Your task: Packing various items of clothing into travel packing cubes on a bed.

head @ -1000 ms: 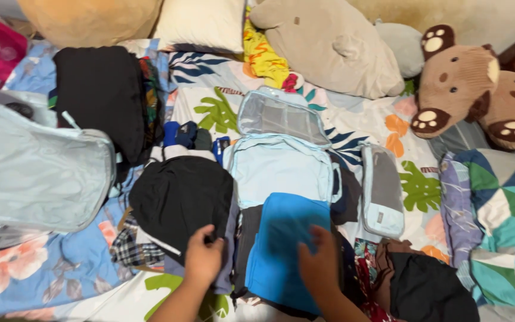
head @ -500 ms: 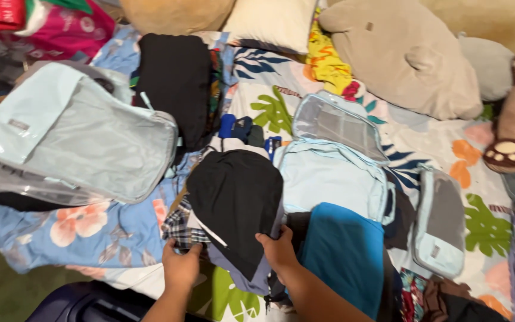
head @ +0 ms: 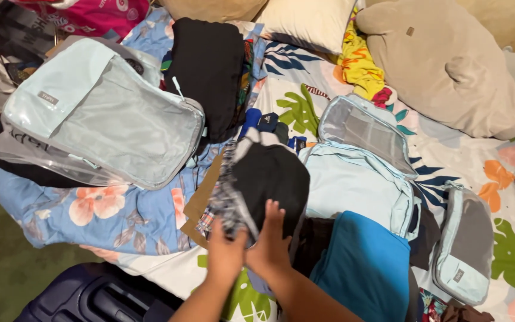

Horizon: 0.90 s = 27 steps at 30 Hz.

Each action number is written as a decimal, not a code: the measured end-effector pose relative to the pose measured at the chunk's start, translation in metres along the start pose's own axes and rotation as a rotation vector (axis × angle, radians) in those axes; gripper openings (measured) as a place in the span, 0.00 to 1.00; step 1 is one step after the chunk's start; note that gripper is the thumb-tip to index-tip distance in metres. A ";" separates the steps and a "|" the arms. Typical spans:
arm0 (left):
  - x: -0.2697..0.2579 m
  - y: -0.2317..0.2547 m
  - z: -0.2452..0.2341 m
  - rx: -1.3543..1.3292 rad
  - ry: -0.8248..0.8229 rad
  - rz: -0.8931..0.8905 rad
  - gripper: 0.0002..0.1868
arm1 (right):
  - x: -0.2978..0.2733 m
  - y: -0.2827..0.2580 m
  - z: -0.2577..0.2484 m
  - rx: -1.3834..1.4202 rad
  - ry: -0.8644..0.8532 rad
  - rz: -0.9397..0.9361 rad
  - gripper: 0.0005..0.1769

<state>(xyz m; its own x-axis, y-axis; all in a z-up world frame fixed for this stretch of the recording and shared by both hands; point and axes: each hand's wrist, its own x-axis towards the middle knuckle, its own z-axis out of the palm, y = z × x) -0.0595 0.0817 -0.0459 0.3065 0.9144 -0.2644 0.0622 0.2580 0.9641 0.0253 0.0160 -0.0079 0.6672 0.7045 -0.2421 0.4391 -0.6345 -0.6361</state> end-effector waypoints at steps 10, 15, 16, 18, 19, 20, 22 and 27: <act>-0.007 0.021 0.014 0.202 -0.405 0.019 0.39 | 0.024 0.050 -0.005 0.360 0.313 -0.027 0.43; 0.024 -0.026 -0.023 0.400 0.223 -0.123 0.53 | 0.038 0.079 -0.003 0.217 0.300 0.176 0.32; 0.027 -0.026 -0.023 0.398 0.221 -0.124 0.53 | 0.038 0.084 -0.003 0.214 0.301 0.176 0.32; 0.031 -0.027 -0.025 0.241 0.174 -0.391 0.57 | 0.035 0.094 -0.001 0.311 0.350 0.004 0.31; 0.032 -0.031 -0.022 0.241 0.173 -0.394 0.57 | 0.034 0.095 -0.001 0.308 0.349 0.005 0.31; 0.033 -0.034 -0.019 0.019 0.155 -0.451 0.54 | 0.032 0.097 -0.001 0.317 0.339 -0.003 0.33; 0.028 -0.016 -0.014 -0.205 0.133 -0.501 0.52 | 0.028 0.093 -0.004 0.326 0.332 -0.012 0.35; 0.008 0.036 -0.003 0.790 0.211 -0.388 0.32 | 0.014 0.074 -0.014 0.210 0.250 0.148 0.35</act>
<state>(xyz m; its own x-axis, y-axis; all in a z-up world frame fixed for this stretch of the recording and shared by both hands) -0.0571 0.0995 -0.0135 -0.0479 0.8659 -0.4979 0.7825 0.3423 0.5201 0.0752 -0.0257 -0.0478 0.8523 0.4937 -0.1729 0.2104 -0.6261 -0.7508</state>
